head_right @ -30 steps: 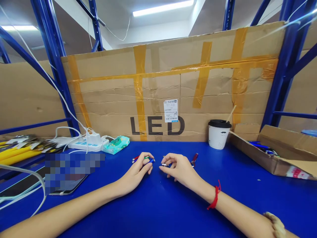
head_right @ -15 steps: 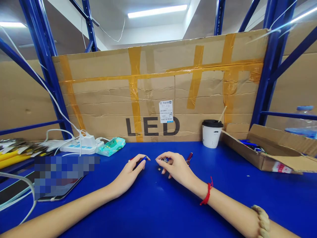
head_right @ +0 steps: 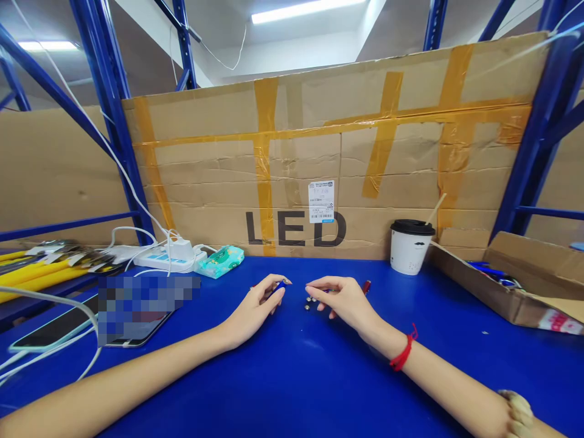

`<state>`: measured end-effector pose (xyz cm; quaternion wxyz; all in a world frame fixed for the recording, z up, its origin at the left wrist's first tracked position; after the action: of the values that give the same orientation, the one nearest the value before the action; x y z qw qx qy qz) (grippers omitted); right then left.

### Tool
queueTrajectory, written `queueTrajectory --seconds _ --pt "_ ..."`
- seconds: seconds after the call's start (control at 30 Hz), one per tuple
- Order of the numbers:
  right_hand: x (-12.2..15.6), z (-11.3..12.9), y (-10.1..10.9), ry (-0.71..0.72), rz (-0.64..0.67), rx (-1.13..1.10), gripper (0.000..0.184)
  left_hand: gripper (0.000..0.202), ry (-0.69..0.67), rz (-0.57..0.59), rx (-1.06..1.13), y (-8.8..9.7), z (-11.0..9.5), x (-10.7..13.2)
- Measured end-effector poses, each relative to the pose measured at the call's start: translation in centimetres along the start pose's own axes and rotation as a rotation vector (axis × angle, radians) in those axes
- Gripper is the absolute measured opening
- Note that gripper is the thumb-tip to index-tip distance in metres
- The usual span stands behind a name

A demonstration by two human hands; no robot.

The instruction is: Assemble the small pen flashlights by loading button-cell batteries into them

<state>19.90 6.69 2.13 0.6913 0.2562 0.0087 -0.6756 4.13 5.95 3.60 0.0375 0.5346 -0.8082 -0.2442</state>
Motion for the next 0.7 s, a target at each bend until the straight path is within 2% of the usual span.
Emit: queueTrajectory --seconds 0.13,0.33,0.47,0.7 --pt "0.2 0.5 0.5 -0.002 -0.067 -0.033 0.036 0.021 -0.088 -0.005 -0.002 0.0 -0.8 0.3" --pt "0.4 1.2 0.3 0.027 -0.098 -0.141 0.04 0.024 -0.042 0.013 -0.072 -0.4 -0.7 0.6" --pt "0.4 1.8 -0.4 0.057 -0.049 -0.199 0.04 0.022 -0.043 0.016 -0.115 -0.6 -0.7 0.6" --pt "0.5 2.3 -1.4 0.116 0.077 -0.159 0.034 0.02 -0.095 0.047 -0.173 -1.0 -1.0 0.6"
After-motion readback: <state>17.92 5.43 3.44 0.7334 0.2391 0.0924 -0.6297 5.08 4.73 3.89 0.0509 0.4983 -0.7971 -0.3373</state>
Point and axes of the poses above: each hand's wrist, its own x-axis away from the middle knuckle, its own y-axis out of the back of the hand, z = x × y, the point moved 8 cm from there along -x, towards the middle knuckle, and after that the axes turned 10 degrees about y, right-handed, at the moved point
